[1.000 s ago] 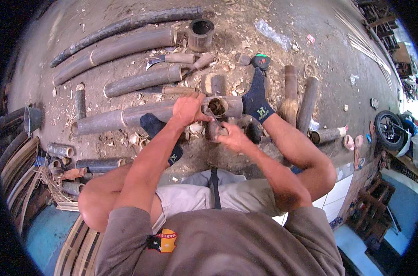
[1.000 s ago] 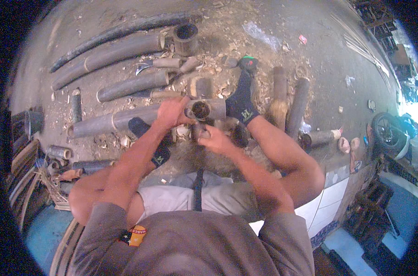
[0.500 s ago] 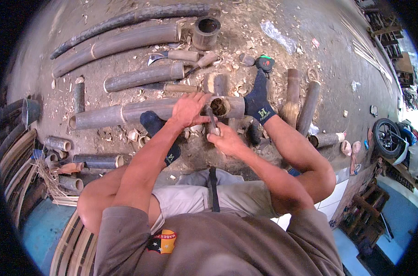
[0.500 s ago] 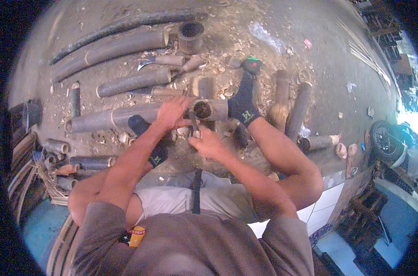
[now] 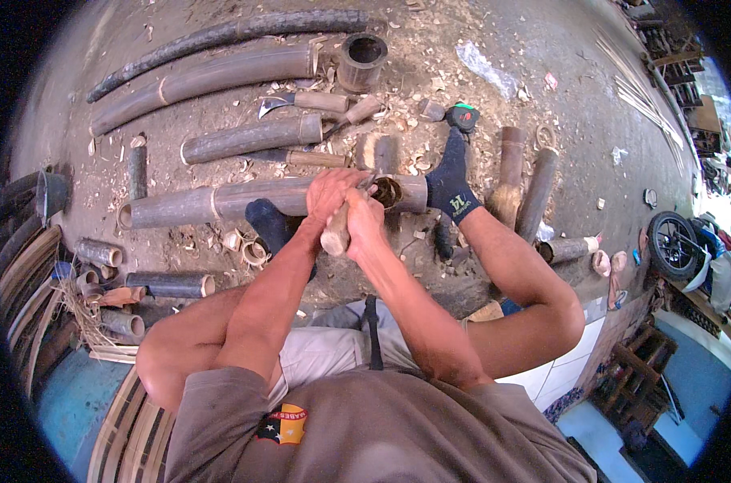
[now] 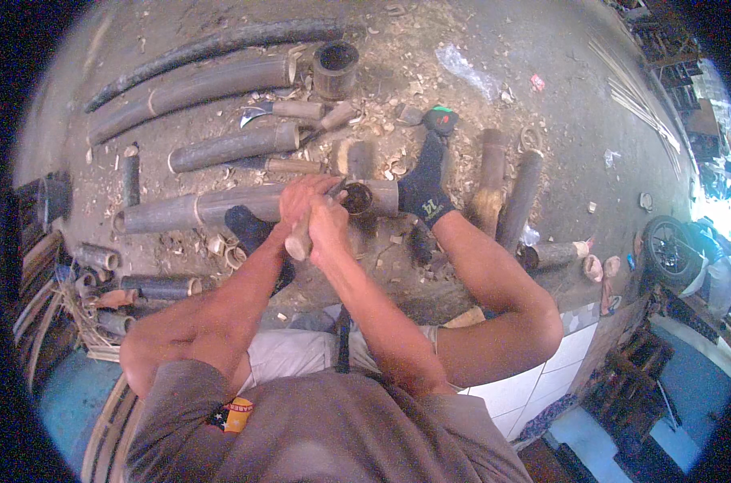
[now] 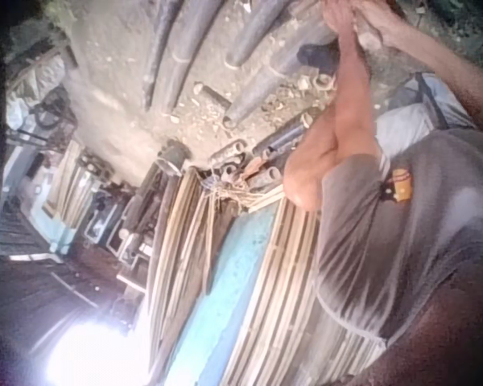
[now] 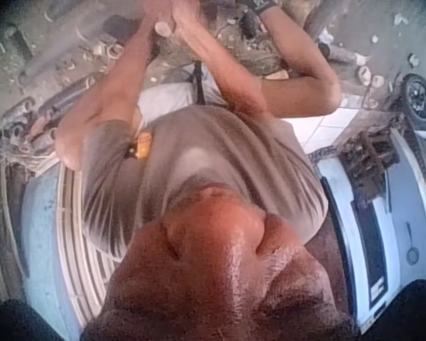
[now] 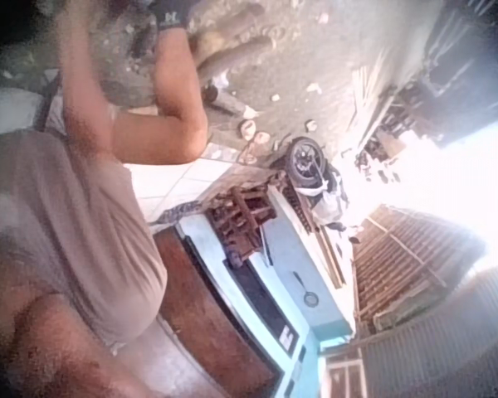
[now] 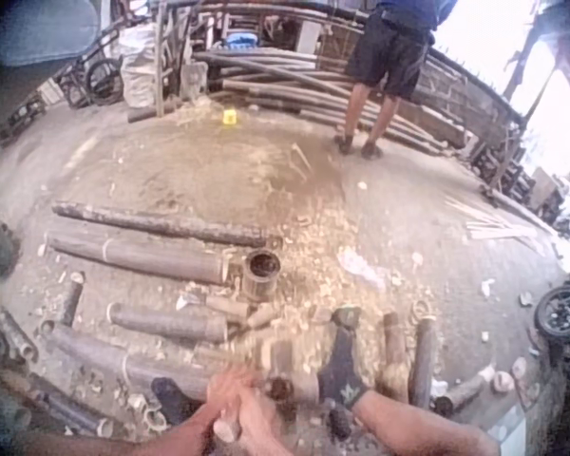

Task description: The person assembles bamboo pieces into a T-shaped joint. They insert a smaller bamboo piece into a larger one, tap it with a wooden mallet, and then fit another bamboo segment into the assembly. The person inspects the fit and continues to adjust the pieces.

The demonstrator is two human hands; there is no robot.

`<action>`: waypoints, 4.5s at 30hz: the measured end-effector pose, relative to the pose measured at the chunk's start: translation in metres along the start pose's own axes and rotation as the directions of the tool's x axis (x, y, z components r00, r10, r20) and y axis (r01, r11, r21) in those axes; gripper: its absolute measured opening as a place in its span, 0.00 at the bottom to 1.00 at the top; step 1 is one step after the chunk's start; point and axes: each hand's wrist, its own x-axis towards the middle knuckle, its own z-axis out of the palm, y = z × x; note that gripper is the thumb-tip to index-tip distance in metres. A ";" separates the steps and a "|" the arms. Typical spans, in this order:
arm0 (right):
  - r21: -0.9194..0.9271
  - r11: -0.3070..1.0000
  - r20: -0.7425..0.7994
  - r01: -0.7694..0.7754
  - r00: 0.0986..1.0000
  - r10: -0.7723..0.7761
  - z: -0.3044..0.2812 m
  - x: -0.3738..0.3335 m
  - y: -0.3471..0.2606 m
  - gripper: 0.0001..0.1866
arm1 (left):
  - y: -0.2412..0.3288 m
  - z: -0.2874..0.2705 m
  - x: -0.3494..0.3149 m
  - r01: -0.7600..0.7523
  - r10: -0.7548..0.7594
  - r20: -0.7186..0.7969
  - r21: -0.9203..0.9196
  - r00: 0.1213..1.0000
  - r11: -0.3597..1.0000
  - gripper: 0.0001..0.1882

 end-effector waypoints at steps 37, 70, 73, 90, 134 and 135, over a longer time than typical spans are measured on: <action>-0.957 0.244 0.203 0.158 0.964 0.173 -0.149 0.026 -0.128 0.15 | 0.072 -0.008 0.030 0.371 -0.350 -0.144 0.157 0.926 0.915 0.47; 0.471 0.875 -0.031 -0.113 0.989 0.144 -0.012 0.045 -0.012 0.11 | -0.017 -0.009 0.010 -0.045 0.050 0.144 -0.038 0.988 0.998 0.32; -0.171 0.985 0.052 0.035 0.998 -0.027 -0.097 0.012 0.005 0.15 | 0.015 -0.041 0.010 -0.024 0.000 0.183 0.128 0.983 0.991 0.45; -0.855 -0.373 0.350 0.360 0.932 0.097 -0.063 -0.104 -0.215 0.38 | 0.041 -0.041 0.020 0.002 -0.085 -0.261 -0.302 0.962 0.953 0.39; -0.209 0.767 0.211 0.606 0.794 -0.570 -0.082 0.071 -0.152 0.14 | 0.103 0.005 0.085 0.272 0.065 0.359 -0.802 0.931 0.532 0.42; -0.169 0.772 0.180 0.613 0.789 -0.587 -0.087 0.068 -0.147 0.13 | 0.104 0.006 0.083 0.258 0.086 0.362 -0.794 0.928 0.550 0.43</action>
